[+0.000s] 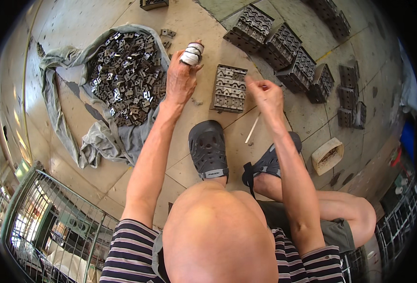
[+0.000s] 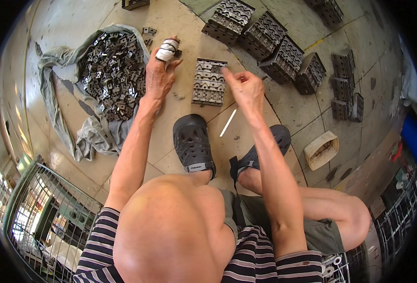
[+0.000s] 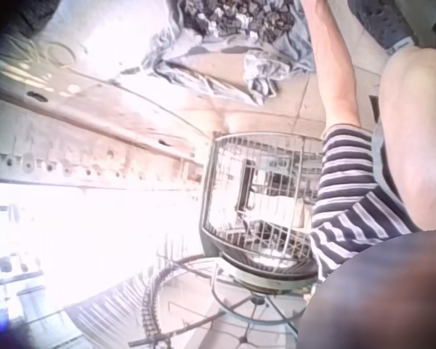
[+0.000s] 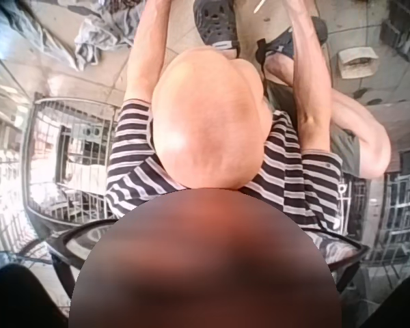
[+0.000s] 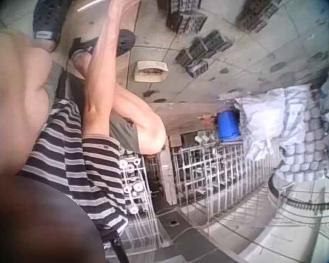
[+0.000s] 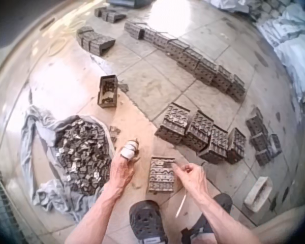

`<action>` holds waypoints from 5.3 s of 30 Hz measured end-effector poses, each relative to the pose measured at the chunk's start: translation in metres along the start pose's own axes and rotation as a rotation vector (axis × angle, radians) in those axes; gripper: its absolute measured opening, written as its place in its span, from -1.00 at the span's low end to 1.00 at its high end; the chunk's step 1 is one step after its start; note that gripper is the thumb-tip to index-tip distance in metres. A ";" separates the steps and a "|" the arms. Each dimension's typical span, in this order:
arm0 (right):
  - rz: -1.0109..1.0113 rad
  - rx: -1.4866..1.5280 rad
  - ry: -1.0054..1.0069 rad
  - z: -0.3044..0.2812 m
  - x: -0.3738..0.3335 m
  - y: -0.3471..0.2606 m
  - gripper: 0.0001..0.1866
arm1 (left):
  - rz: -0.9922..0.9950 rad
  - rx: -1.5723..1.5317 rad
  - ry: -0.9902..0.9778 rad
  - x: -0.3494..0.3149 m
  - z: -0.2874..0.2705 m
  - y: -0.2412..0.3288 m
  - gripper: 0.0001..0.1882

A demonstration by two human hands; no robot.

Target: The person sits on the floor and uses a red-handled tool to insert small metal pieces into a larger metal block. They repeatedly pick up pieces from a cloth pile and place them into the block, occasionally adjusting the block's position.

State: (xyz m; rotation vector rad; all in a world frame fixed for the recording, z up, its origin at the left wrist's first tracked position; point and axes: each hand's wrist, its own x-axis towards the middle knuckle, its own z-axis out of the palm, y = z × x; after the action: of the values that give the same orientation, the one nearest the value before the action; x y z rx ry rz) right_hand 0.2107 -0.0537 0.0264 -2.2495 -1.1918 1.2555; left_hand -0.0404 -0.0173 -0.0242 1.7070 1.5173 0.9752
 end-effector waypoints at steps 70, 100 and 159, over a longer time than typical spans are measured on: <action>-0.817 -0.298 -0.061 -0.044 0.005 -0.110 -0.86 | -0.498 -0.511 -0.333 0.024 0.040 0.031 -0.54; -0.525 0.158 -0.110 -0.011 0.021 -0.033 -0.85 | -0.409 -0.563 -0.173 0.012 0.056 0.035 -0.41; -0.960 -0.486 -0.350 -0.067 0.043 -0.135 -0.70 | -0.393 -0.627 -0.019 -0.036 0.066 0.047 -0.08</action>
State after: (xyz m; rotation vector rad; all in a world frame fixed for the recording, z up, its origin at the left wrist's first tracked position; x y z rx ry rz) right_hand 0.2065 0.0703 0.1218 -1.3029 -2.4939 1.0028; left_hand 0.0383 -0.0585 -0.0219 0.9357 1.2801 1.0655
